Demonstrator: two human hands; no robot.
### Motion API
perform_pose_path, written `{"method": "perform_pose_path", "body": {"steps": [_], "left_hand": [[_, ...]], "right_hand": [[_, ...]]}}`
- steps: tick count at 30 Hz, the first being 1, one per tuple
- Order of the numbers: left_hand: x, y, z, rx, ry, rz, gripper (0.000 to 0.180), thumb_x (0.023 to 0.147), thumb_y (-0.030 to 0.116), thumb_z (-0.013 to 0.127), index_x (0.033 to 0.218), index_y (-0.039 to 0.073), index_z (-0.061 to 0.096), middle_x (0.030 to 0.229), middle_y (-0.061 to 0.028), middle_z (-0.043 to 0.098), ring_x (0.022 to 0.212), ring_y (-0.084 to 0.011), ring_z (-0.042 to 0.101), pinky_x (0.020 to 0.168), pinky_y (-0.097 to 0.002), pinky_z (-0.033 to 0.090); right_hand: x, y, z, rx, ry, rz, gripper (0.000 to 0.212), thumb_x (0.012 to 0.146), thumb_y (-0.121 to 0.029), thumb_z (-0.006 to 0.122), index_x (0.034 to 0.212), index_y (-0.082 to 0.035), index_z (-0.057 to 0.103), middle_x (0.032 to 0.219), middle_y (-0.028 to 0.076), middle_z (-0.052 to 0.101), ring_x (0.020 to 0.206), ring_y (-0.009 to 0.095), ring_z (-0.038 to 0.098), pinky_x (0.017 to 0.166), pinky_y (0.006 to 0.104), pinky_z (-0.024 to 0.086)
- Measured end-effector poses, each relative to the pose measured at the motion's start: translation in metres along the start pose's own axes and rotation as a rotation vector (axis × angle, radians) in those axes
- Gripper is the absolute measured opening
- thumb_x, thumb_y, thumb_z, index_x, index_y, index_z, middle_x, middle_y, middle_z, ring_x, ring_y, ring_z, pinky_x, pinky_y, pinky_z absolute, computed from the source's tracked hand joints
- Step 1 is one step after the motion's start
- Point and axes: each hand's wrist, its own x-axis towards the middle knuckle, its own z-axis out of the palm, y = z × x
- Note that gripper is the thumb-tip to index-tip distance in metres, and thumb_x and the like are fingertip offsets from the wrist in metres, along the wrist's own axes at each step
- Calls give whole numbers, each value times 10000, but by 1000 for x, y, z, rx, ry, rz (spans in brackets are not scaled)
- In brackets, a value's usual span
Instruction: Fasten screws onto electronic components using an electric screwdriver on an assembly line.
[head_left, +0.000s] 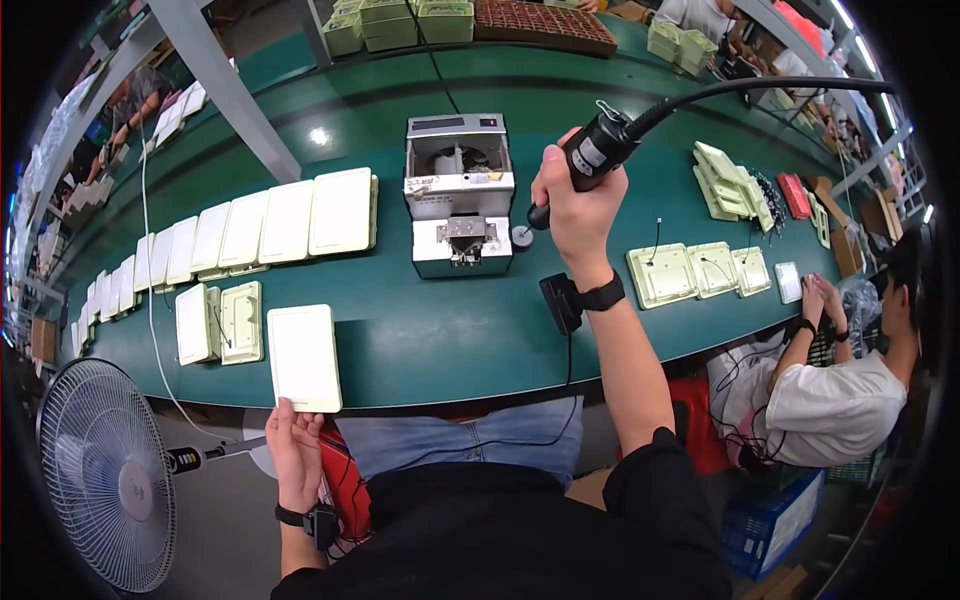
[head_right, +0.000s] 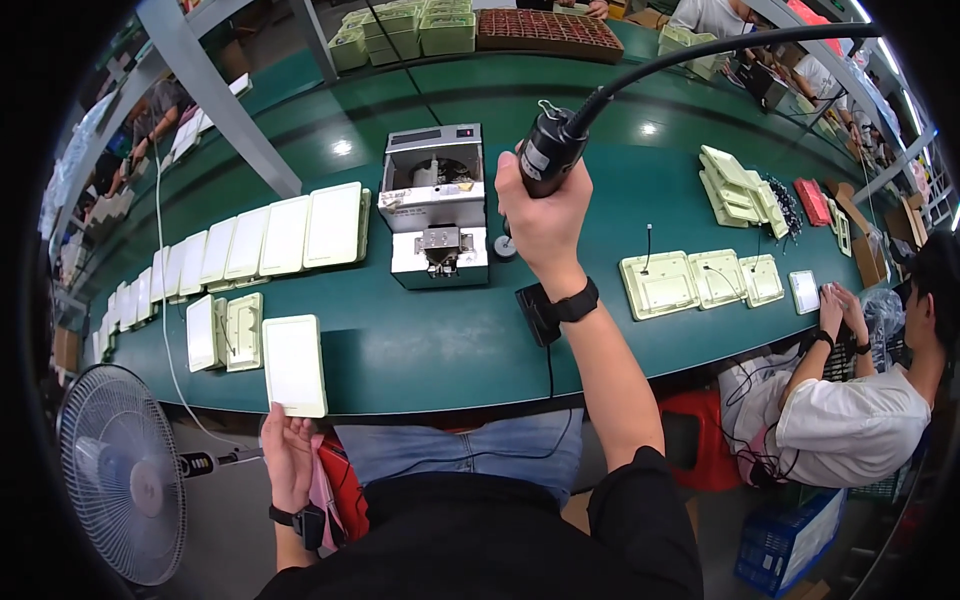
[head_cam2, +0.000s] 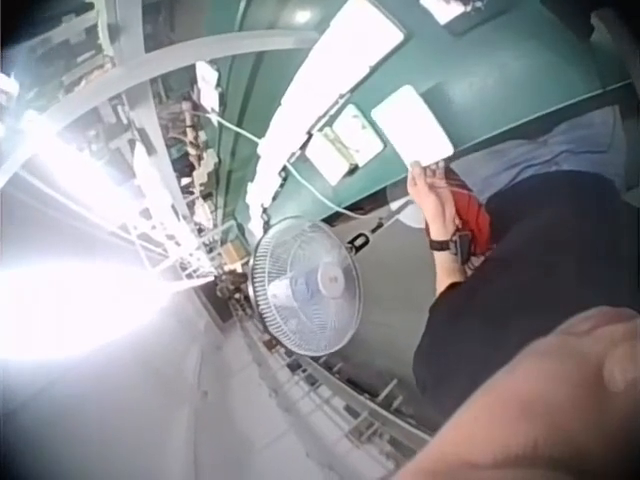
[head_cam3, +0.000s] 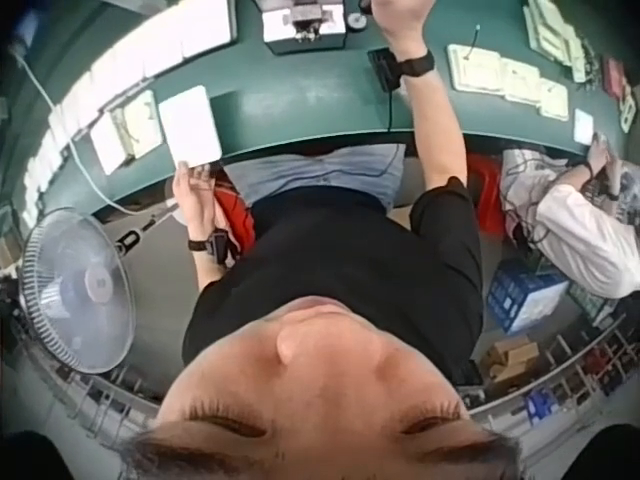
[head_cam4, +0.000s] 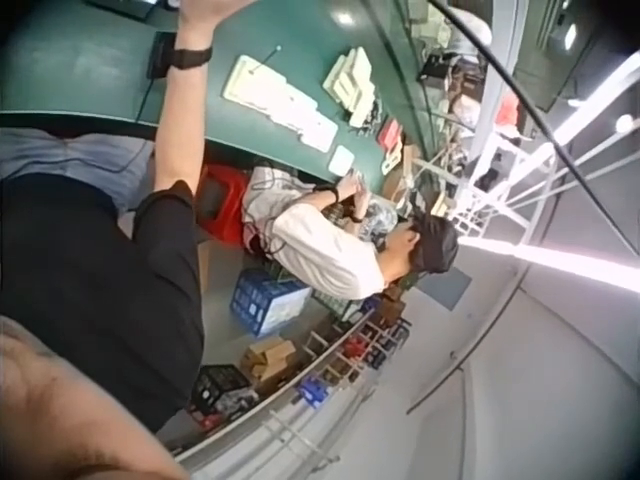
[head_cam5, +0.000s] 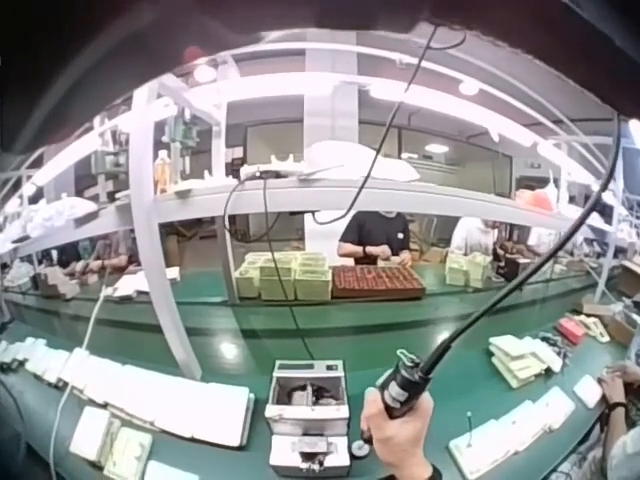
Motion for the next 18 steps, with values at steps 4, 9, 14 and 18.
{"method": "perform_pose_path", "body": {"steps": [4, 9, 14, 18], "left_hand": [[3, 13, 7, 38, 116, 26, 284, 1073, 313, 571, 1101, 34, 621, 955, -35, 688, 835, -111, 645, 742, -271, 545], [0, 27, -8, 82, 191, 106, 308, 1079, 330, 544, 1137, 36, 617, 994, -44, 687, 912, -139, 658, 804, -312, 542], [31, 45, -31, -17, 201, 117, 311, 1062, 299, 588, 1168, 9, 622, 994, -50, 682, 902, -149, 662, 834, -336, 578], [50, 64, -52, -35, 188, 141, 322, 1059, 286, 596, 1168, -16, 624, 997, -58, 680, 883, -140, 661, 869, -336, 597]], "right_hand": [[1, 14, 7, 35, -6, 40, 110, 954, -6, 646, 994, -14, 544, 690, 30, 564, 506, 112, 538, 483, 267, 445], [2, 36, 13, 75, -6, 62, 116, 982, -24, 647, 1076, -4, 583, 675, 16, 556, 527, 106, 527, 489, 268, 422], [6, 27, -7, -3, 66, 79, 111, 1011, -70, 614, 1094, -17, 563, 666, 26, 512, 521, 113, 478, 502, 274, 408], [5, 24, 1, 55, -2, 94, 109, 1012, -68, 603, 1084, -16, 540, 671, 31, 493, 518, 116, 458, 516, 284, 408]]}}
